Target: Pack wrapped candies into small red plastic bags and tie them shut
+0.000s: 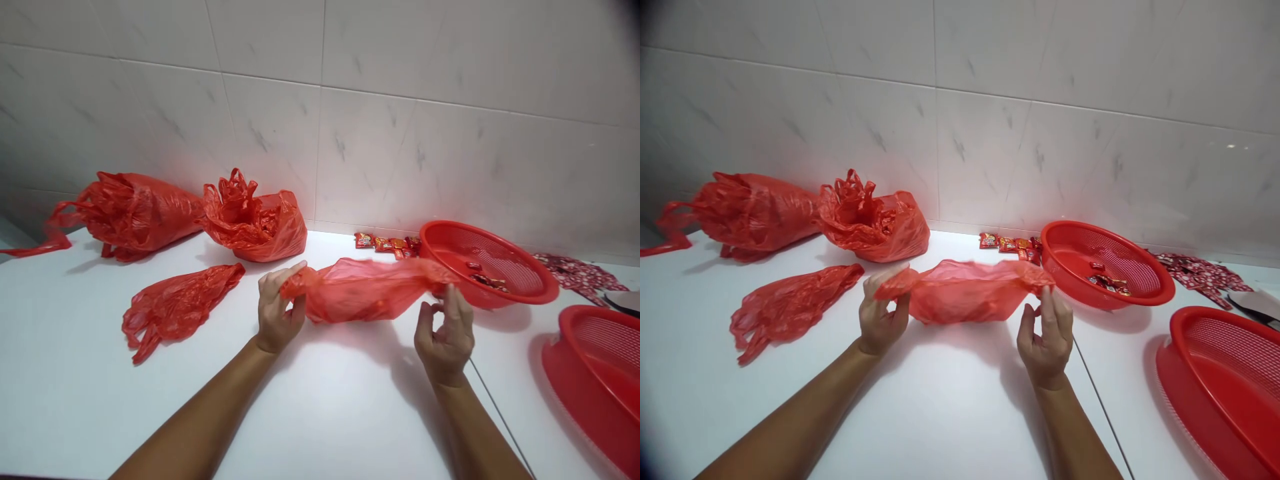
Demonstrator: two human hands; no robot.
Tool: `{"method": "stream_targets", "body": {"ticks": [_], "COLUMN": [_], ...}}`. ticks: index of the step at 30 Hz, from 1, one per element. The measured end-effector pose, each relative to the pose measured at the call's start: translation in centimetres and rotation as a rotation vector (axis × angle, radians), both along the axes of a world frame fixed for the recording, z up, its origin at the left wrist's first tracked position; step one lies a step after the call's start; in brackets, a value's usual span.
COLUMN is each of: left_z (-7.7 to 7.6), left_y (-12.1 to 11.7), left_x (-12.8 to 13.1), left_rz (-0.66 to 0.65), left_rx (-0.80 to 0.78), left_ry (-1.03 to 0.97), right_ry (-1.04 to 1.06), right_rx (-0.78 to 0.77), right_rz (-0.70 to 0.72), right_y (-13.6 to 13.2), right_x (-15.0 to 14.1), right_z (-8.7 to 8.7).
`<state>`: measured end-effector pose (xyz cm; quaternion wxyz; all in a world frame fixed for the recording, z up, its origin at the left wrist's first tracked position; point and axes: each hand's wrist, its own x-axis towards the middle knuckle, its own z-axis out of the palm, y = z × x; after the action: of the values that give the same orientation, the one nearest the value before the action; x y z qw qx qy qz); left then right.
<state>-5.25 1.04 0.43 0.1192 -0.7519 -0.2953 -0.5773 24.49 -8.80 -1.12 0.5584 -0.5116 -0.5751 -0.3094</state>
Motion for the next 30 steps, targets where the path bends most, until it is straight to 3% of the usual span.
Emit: {"method": "stream_targets", "body": {"ticks": [2,5,11,14,17,20,23,25,27,30], "left_z": [-0.1,-0.7,-2.4,-2.6,-2.6,-2.7,-3.2,-3.5,-3.7,-3.6], "left_y": [-0.2,-0.1,0.3,-0.1,-0.5,-0.7,-0.6,-0.5,-0.5,-0.7], "left_x": [0.1,0.4,0.8,1.0,1.1,1.1,1.1,1.0,0.9,0.8], "left_rz": [0.000,-0.080,-0.413,-0.484,-0.523,-0.553,-0.529,-0.489,-0.445,-0.424], "left_rx": [0.009,-0.127,-0.386,-0.617,-0.722,-0.707,-0.666,-0.655,-0.644,-0.604], "left_ry": [0.044,0.066,-0.091,-0.106,-0.127,-0.138,-0.140,-0.127,-0.104,-0.069], "right_ry": [0.071,0.241,0.612,0.662,0.701,0.677,0.453,0.193,0.060,0.181], "right_rx": [-0.087,-0.214,-0.324,-0.458,-0.461,-0.295,-0.253,-0.440,-0.661,-0.886], "right_rz": [0.090,0.232,0.286,0.337,0.360,0.333,0.209,0.115,0.025,-0.082], "right_y": [0.1,0.2,0.9,1.3,1.7,2.2,3.1,4.2,5.5,7.3], "right_x": [-0.4,-1.1,0.0,0.8,0.7,0.8,1.8,2.5,2.9,2.8], "right_z": [-0.3,-0.4,-1.0,-1.6,-1.2,1.6,6.4,9.4,11.3,12.0]}}
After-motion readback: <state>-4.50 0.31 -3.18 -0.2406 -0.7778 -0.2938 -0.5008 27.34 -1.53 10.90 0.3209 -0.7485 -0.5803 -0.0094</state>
